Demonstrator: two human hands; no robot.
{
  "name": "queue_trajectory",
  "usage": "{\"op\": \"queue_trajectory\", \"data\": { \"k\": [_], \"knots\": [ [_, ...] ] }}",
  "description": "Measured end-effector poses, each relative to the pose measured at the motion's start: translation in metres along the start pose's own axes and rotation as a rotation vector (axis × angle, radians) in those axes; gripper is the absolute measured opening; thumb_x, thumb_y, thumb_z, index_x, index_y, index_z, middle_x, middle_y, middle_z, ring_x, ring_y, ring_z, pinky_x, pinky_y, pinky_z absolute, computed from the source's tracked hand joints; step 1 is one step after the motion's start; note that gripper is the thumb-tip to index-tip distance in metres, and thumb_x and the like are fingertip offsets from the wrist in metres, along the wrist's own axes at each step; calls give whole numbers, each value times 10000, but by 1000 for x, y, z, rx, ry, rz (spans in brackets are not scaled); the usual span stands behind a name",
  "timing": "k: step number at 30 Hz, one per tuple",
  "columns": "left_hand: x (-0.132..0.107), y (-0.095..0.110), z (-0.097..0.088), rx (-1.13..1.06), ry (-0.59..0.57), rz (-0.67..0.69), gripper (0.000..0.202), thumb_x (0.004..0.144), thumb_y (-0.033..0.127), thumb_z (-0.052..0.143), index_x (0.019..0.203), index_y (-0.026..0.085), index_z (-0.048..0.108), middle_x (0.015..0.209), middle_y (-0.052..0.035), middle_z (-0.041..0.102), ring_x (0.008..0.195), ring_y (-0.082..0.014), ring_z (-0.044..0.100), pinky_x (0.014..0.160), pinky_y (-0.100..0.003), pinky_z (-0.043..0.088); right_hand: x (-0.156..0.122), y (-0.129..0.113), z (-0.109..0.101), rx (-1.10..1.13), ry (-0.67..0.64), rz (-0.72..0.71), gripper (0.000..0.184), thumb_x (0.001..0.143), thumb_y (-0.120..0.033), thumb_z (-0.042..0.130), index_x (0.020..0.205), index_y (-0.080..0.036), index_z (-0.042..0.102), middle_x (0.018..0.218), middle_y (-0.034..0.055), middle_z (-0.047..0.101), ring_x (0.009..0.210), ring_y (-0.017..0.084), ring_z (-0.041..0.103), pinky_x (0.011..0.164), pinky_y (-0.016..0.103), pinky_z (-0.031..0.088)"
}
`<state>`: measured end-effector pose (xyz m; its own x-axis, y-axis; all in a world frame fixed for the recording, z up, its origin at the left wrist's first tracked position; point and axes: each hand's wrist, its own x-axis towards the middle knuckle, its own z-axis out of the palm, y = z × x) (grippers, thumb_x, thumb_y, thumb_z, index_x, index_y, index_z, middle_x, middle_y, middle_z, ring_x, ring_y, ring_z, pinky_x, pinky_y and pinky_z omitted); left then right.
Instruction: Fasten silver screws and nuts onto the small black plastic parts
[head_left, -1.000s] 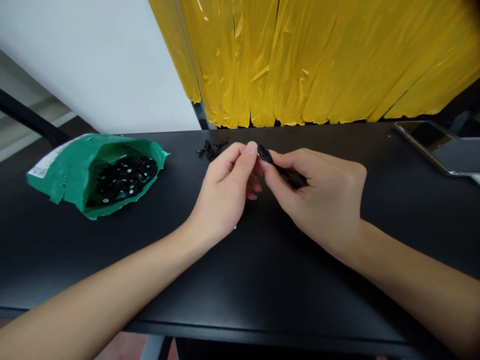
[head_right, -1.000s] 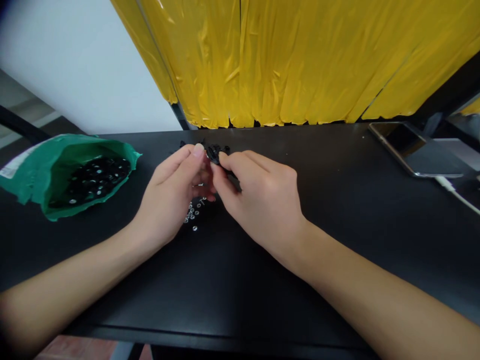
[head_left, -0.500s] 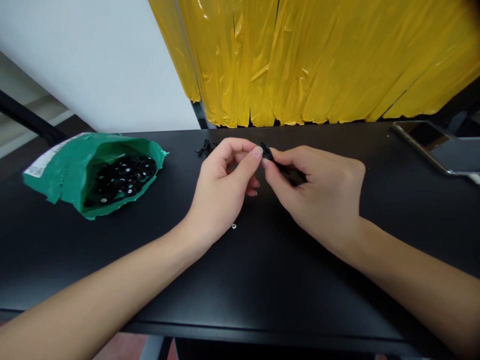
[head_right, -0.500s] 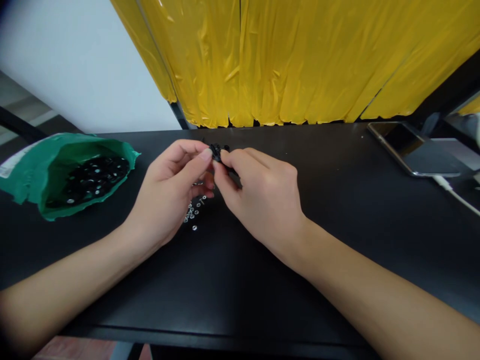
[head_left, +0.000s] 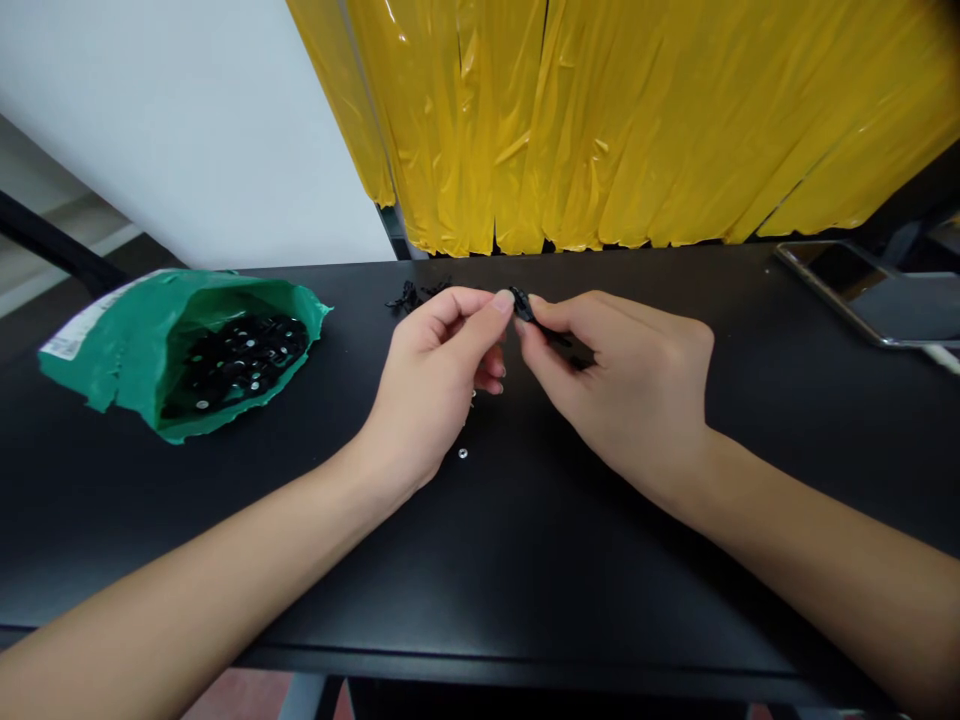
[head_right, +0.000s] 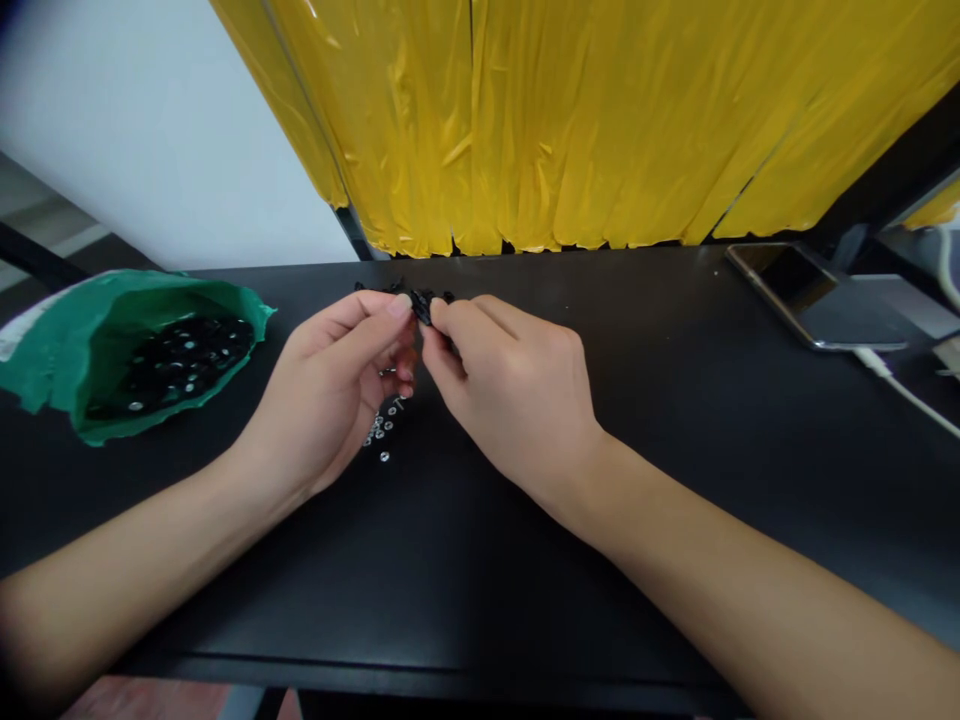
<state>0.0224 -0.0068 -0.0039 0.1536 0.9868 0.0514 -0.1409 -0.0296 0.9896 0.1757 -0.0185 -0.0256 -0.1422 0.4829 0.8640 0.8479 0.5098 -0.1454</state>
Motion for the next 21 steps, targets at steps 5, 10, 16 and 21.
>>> {"op": "queue_trajectory", "data": {
  "k": [5,10,16,21],
  "knots": [
    [0,0,-1,-29,-41,12,150,954,234,709,845,189,618,671,27,578,587,-90,517,526,-173,461,1,0,-2,-11,10,-13,206,958,-157,703,762,-215,691,669,-18,736,575,136,676,514,290,428],
    [3,0,-1,-33,-65,-9,216,1009,277,644,817,194,590,670,26,554,573,-90,505,517,-181,447,1,-1,-2,0,13,-22,228,962,-160,708,739,-202,692,646,-15,717,570,132,667,515,290,430],
    [2,1,2,5,-25,21,146,1008,269,643,883,196,622,742,16,594,586,-94,545,496,-186,451,1,0,-1,4,29,-17,192,932,-138,736,751,-192,699,652,-13,722,569,132,670,513,291,428],
    [0,0,0,-11,-33,59,135,973,212,690,857,189,625,667,28,577,571,-89,509,512,-172,454,1,0,-2,4,17,-13,176,943,-153,723,778,-209,698,669,-18,733,582,132,673,525,289,437]
  ]
}}
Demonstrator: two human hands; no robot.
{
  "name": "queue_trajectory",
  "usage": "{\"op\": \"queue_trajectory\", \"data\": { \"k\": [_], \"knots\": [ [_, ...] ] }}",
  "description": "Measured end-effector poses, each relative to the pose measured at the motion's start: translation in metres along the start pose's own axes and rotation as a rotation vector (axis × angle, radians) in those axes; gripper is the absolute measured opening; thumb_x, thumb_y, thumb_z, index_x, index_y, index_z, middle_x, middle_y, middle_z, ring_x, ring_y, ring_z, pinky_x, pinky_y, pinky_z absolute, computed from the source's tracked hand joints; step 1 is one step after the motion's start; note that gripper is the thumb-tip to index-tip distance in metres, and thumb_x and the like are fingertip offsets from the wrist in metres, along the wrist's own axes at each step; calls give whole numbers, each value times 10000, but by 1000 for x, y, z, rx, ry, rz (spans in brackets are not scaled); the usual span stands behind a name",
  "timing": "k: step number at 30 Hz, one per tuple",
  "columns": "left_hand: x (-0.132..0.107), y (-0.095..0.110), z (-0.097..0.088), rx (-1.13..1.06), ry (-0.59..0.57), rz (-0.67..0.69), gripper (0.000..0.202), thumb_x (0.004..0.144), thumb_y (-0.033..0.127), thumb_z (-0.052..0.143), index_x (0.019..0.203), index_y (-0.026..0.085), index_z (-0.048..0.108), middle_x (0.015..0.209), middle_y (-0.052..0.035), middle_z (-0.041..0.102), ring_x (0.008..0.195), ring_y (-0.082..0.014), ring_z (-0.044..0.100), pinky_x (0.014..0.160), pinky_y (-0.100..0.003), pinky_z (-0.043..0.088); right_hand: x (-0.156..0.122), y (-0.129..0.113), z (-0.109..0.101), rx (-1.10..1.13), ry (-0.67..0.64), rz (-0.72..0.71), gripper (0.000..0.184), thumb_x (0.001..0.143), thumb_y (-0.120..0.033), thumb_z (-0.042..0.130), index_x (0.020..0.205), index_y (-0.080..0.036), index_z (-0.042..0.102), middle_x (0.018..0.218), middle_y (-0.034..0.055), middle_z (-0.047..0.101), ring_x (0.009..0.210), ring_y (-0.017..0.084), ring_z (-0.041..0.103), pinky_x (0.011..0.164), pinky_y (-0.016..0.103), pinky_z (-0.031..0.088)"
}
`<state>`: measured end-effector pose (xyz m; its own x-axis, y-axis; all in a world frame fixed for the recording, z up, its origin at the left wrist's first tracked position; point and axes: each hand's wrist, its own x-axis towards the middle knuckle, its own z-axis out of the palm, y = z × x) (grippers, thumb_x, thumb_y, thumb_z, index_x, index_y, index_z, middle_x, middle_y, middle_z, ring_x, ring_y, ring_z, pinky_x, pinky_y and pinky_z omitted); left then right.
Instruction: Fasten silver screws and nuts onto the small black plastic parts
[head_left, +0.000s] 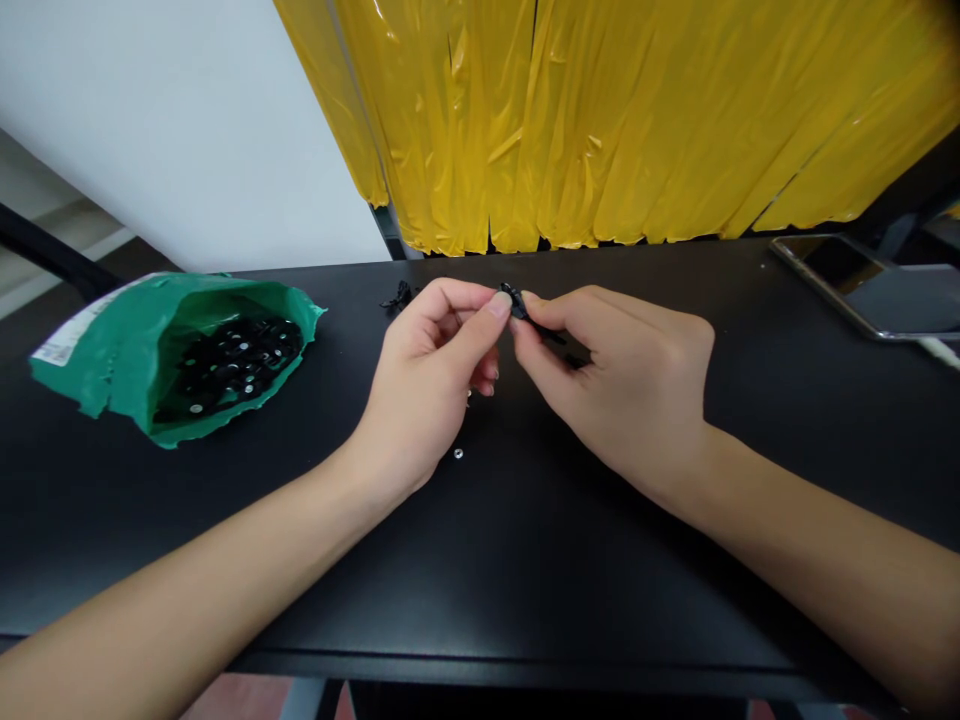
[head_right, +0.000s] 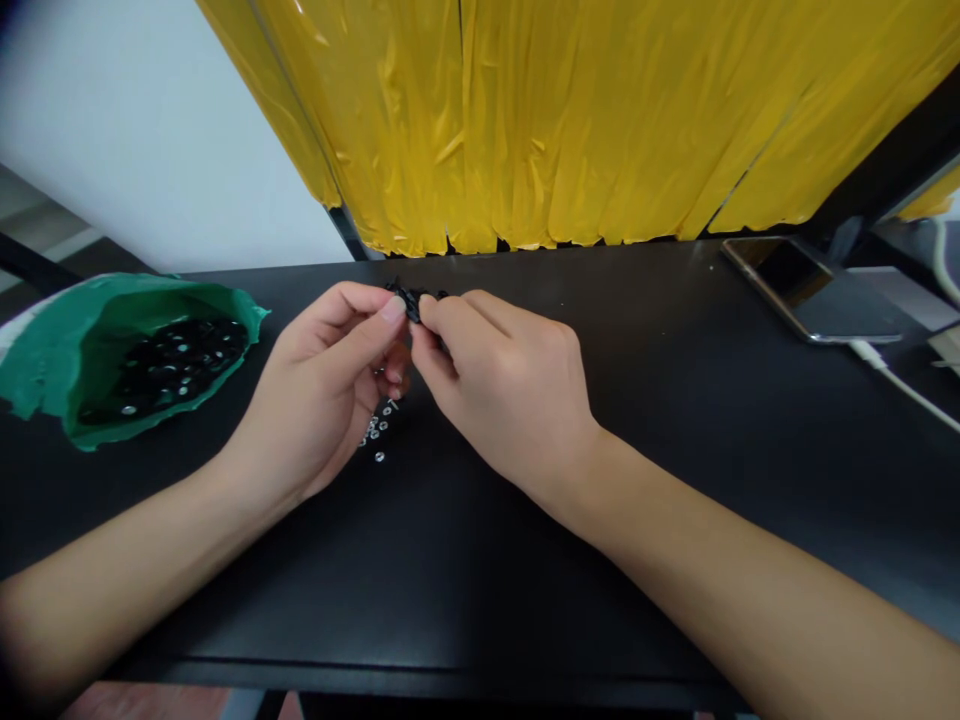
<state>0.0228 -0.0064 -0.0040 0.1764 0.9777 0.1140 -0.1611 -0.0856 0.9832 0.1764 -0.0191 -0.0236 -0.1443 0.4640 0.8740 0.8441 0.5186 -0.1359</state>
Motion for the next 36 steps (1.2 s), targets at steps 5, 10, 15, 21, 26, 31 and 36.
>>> {"op": "queue_trajectory", "data": {
  "k": [5,10,15,21,26,31,36],
  "knots": [
    [2,2,-1,-47,-22,-91,298,1005,354,659,774,185,579,745,16,566,573,-83,517,489,-191,424,-1,0,0,27,9,10,184,955,-162,713,781,-217,691,672,-22,735,570,125,657,526,283,439],
    [1,4,0,-67,-8,-68,131,960,231,707,868,193,622,689,30,569,554,-87,482,474,-186,382,-1,-1,0,21,8,19,190,934,-136,723,758,-202,696,649,-23,716,570,127,655,528,290,431],
    [0,4,-1,-40,-25,-83,228,979,245,693,788,178,589,644,27,535,551,-82,449,480,-179,371,0,-1,0,23,13,20,195,935,-145,728,748,-191,700,650,-14,719,578,130,665,533,290,434],
    [1,6,0,-112,-4,-154,194,975,270,702,837,184,597,789,28,558,525,-49,443,423,-169,277,0,-2,-1,16,2,22,208,951,-157,703,756,-227,682,650,-22,726,567,137,657,529,293,432],
    [2,8,0,-89,1,-147,292,967,272,724,750,176,554,719,34,510,517,-48,396,431,-171,278,0,-3,-1,3,-15,21,240,979,-172,663,752,-247,660,656,-23,724,578,145,659,540,298,439],
    [3,8,2,-107,5,-162,293,999,318,671,765,178,565,747,29,518,512,-50,374,429,-190,267,0,-2,-2,12,-23,21,238,982,-177,666,751,-237,669,665,-20,730,587,141,666,540,296,440],
    [1,9,0,-112,0,-128,203,954,191,712,780,175,609,659,46,450,504,-54,330,441,-181,271,0,-2,-1,4,5,16,207,953,-160,704,754,-214,685,651,-23,721,583,136,671,527,297,429]
  ]
}}
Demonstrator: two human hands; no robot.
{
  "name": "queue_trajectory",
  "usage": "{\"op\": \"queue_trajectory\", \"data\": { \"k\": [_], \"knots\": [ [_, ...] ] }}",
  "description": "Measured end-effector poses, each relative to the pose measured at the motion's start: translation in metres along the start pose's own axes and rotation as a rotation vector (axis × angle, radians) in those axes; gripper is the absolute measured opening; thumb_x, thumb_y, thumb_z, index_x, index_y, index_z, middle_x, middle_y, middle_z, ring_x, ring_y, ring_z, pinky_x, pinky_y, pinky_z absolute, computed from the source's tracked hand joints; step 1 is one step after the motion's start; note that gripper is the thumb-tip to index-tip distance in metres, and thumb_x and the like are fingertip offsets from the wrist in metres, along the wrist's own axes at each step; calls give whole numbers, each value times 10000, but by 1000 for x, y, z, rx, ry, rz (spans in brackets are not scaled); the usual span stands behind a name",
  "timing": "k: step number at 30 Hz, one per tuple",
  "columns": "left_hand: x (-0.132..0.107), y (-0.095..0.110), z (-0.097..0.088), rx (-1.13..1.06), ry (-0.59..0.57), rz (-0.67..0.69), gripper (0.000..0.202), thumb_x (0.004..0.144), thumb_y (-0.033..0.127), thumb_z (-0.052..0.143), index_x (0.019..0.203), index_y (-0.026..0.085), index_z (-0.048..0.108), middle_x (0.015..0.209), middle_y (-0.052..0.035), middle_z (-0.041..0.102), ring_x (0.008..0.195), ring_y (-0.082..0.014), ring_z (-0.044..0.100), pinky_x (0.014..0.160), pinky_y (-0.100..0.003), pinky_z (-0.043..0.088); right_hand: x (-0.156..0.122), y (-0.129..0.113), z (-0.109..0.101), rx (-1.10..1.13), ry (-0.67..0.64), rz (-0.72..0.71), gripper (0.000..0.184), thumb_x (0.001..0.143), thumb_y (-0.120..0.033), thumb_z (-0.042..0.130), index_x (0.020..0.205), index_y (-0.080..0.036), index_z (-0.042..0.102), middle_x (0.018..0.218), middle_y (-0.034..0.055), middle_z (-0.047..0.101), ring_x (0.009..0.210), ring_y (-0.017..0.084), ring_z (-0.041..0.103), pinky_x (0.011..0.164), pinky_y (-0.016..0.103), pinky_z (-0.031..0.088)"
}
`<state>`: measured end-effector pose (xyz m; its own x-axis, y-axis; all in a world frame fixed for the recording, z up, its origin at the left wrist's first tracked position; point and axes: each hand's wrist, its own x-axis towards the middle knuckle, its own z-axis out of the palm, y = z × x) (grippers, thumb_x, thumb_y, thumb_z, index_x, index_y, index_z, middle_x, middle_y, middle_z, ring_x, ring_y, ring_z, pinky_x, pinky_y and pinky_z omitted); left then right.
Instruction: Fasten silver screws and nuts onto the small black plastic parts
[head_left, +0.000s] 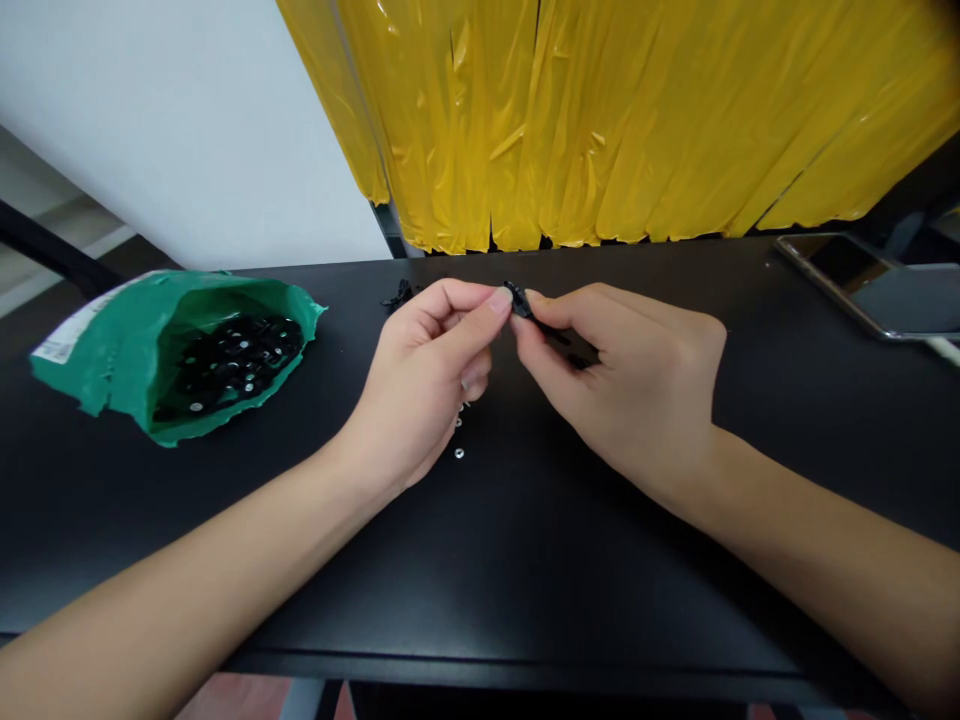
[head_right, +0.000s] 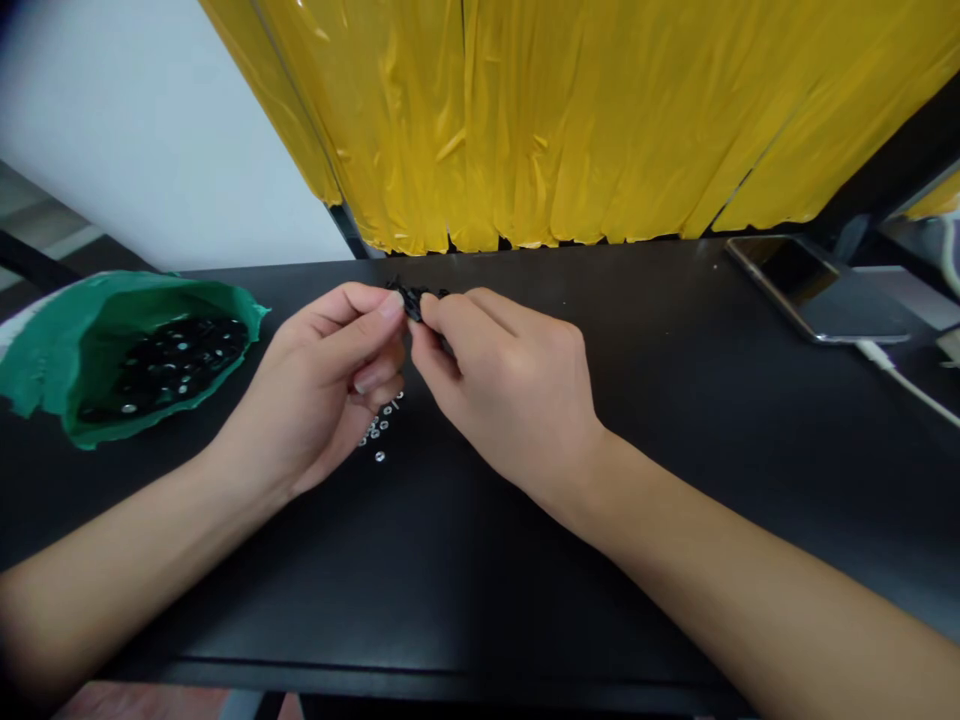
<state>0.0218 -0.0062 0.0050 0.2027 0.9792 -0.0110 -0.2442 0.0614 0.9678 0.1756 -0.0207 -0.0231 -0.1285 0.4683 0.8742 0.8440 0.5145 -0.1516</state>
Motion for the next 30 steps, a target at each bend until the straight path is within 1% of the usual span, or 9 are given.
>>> {"op": "queue_trajectory", "data": {
  "k": [5,8,10,13,16,18,22,27,30],
  "knots": [
    [1,0,0,39,3,-26,327,989,284,685,713,165,559,720,23,477,515,-51,346,430,-191,267,0,0,0,0,-4,-1,227,967,-175,694,748,-232,678,660,-25,732,584,140,672,531,296,438],
    [1,-1,1,31,14,-29,240,978,287,688,785,175,600,754,23,508,520,-52,379,431,-190,261,0,0,0,2,-9,-1,222,967,-172,690,753,-229,682,659,-20,732,585,141,672,533,298,441],
    [0,-2,1,23,10,-6,181,963,247,705,819,183,616,706,38,482,519,-56,378,441,-186,265,0,0,0,2,-7,2,212,958,-163,695,756,-228,683,657,-21,730,586,141,672,533,298,441],
    [0,-1,0,27,2,10,239,957,234,725,772,179,584,663,48,449,513,-53,366,448,-183,273,0,0,0,2,-7,-2,218,959,-163,688,754,-234,676,669,-22,737,590,144,674,539,297,447],
    [0,-1,1,36,9,-16,319,987,278,686,726,174,535,698,37,483,505,-45,378,434,-182,272,1,0,0,-3,-10,-6,234,973,-173,673,748,-237,668,664,-22,734,588,145,673,535,297,442],
    [0,-1,1,31,12,-31,295,1001,288,658,750,177,547,714,35,504,500,-46,392,422,-183,264,0,-1,-1,-4,-18,4,241,976,-175,672,744,-237,665,664,-24,734,588,141,672,534,296,439],
    [0,-2,2,9,2,-8,177,978,213,681,829,182,593,708,46,506,499,-45,387,429,-177,259,0,0,-1,-1,-13,15,248,965,-173,687,725,-228,656,654,-21,724,587,141,671,533,300,430],
    [0,-2,1,29,11,-45,329,1006,286,666,730,170,528,697,36,473,501,-45,364,426,-179,252,-1,0,0,3,-13,21,230,973,-191,674,749,-239,660,674,-22,734,597,145,675,547,297,435],
    [1,-3,1,15,5,-45,285,989,307,684,765,179,562,714,34,495,500,-50,380,420,-185,244,-1,1,1,0,-18,28,226,973,-195,670,753,-245,661,668,-25,729,585,144,663,542,300,429]
  ]
}}
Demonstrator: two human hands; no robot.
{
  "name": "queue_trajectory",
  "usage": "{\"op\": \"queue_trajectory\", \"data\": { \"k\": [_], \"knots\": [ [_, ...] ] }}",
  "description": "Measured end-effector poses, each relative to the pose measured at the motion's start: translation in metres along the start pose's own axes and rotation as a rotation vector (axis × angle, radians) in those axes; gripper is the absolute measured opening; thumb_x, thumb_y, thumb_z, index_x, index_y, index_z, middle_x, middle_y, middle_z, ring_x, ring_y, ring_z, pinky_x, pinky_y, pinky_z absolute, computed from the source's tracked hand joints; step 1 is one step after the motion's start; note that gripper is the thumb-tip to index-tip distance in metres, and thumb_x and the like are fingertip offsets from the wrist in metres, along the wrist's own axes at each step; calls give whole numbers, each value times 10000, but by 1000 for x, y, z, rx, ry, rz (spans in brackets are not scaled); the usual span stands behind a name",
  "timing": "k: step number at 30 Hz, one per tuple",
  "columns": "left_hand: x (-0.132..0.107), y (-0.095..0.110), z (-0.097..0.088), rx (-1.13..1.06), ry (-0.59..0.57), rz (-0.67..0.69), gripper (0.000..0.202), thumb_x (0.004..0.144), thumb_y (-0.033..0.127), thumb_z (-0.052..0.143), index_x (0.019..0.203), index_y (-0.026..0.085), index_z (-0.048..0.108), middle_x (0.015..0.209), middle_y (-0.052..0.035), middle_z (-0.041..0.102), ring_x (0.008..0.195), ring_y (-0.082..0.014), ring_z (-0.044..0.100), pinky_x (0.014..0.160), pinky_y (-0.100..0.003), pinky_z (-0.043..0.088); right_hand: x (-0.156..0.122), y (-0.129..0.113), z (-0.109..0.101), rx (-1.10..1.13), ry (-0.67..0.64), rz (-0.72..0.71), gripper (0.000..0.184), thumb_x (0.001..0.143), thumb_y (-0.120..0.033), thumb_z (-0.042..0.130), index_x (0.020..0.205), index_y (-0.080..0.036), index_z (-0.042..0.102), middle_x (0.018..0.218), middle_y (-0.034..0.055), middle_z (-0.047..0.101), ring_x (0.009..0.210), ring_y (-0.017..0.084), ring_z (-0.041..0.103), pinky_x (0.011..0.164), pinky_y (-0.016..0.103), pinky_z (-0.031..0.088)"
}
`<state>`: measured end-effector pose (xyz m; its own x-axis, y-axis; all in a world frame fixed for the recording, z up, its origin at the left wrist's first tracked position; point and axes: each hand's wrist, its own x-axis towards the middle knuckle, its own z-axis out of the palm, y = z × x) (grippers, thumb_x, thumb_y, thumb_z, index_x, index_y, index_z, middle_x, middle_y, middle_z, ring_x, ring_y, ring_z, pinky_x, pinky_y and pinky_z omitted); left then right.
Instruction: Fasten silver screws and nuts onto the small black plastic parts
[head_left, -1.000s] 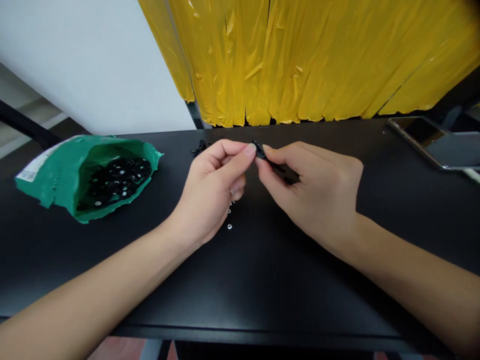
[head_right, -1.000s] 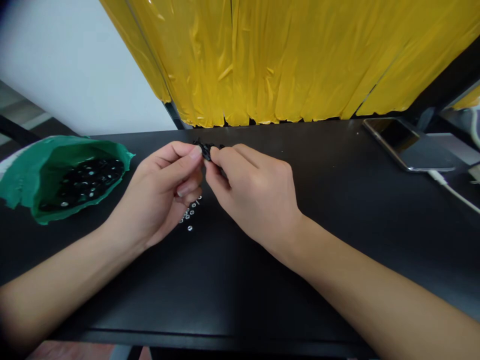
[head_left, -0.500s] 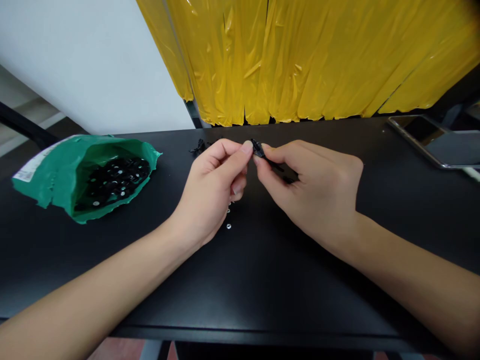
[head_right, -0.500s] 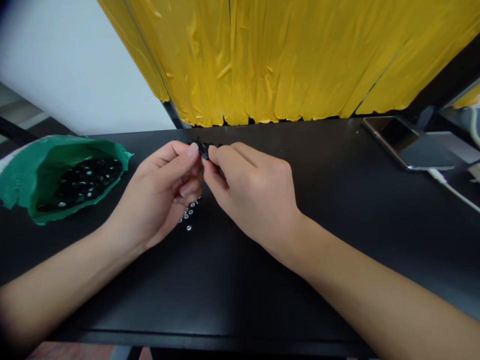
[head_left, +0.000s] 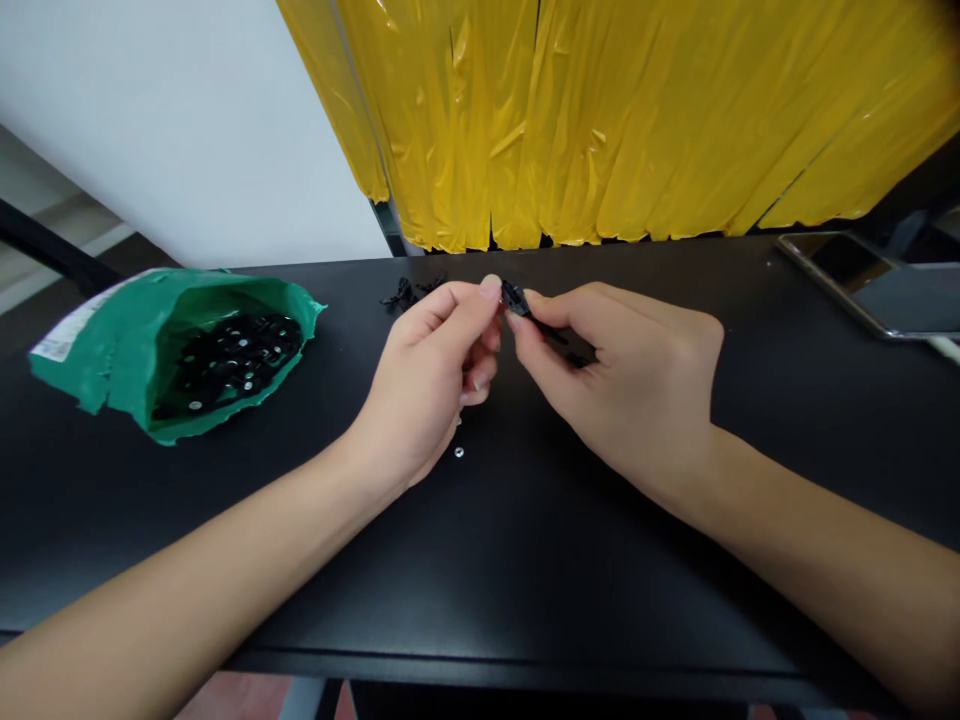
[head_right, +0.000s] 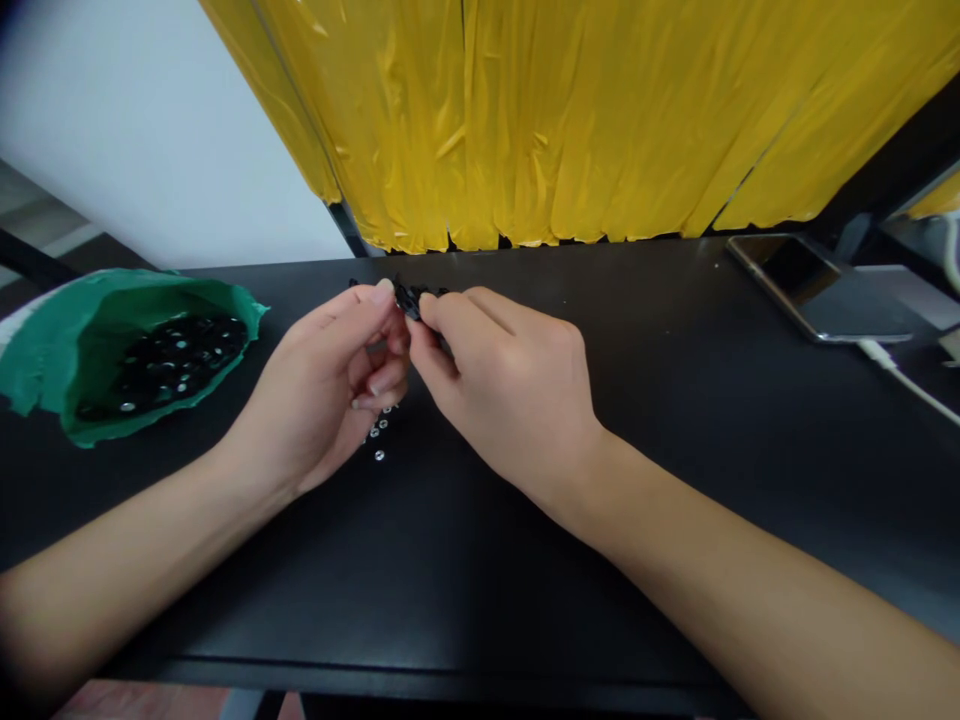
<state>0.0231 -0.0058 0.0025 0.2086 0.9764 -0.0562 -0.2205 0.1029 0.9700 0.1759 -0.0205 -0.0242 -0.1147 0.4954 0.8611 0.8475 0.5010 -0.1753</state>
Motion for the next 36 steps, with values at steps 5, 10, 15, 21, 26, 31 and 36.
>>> {"op": "queue_trajectory", "data": {
  "k": [5,10,15,21,26,31,36],
  "knots": [
    [0,0,-1,-3,-21,24,217,952,245,729,788,176,605,702,42,490,501,-45,365,429,-180,255,0,1,0,-8,2,-6,234,966,-179,675,740,-239,669,653,-25,720,581,144,654,539,301,423],
    [2,0,1,3,-3,-12,316,1018,320,634,749,173,553,732,25,509,502,-51,394,415,-186,245,1,0,0,-1,10,-9,214,952,-183,707,742,-222,687,668,-15,734,582,141,661,538,294,431],
    [0,-1,1,-16,-25,30,150,954,232,718,858,182,613,763,35,547,504,-42,406,428,-174,268,1,0,0,-2,3,6,238,954,-178,696,723,-231,674,653,-16,725,576,146,650,541,296,423],
    [0,0,0,-22,-30,4,272,1014,252,625,766,170,549,752,28,533,496,-42,417,417,-172,271,0,0,0,6,11,-1,204,955,-188,707,754,-220,697,666,-10,734,577,141,651,541,293,423],
    [2,-1,0,-46,-47,18,141,989,233,662,871,180,606,767,36,567,506,-44,447,435,-164,319,0,0,-1,12,-1,16,218,962,-186,688,746,-213,695,681,-2,738,587,140,652,548,298,404],
    [3,-1,0,-39,-45,2,256,1008,250,641,778,170,563,727,40,527,505,-38,423,439,-159,311,0,0,-2,23,-11,19,241,981,-197,664,743,-218,691,680,3,737,603,148,661,560,300,399],
    [3,-1,-1,-19,-38,-12,310,1027,302,615,754,174,543,720,36,508,513,-47,420,445,-172,308,0,-1,-2,33,-18,20,233,980,-184,664,752,-211,700,684,9,738,595,146,646,561,302,401]
  ]
}}
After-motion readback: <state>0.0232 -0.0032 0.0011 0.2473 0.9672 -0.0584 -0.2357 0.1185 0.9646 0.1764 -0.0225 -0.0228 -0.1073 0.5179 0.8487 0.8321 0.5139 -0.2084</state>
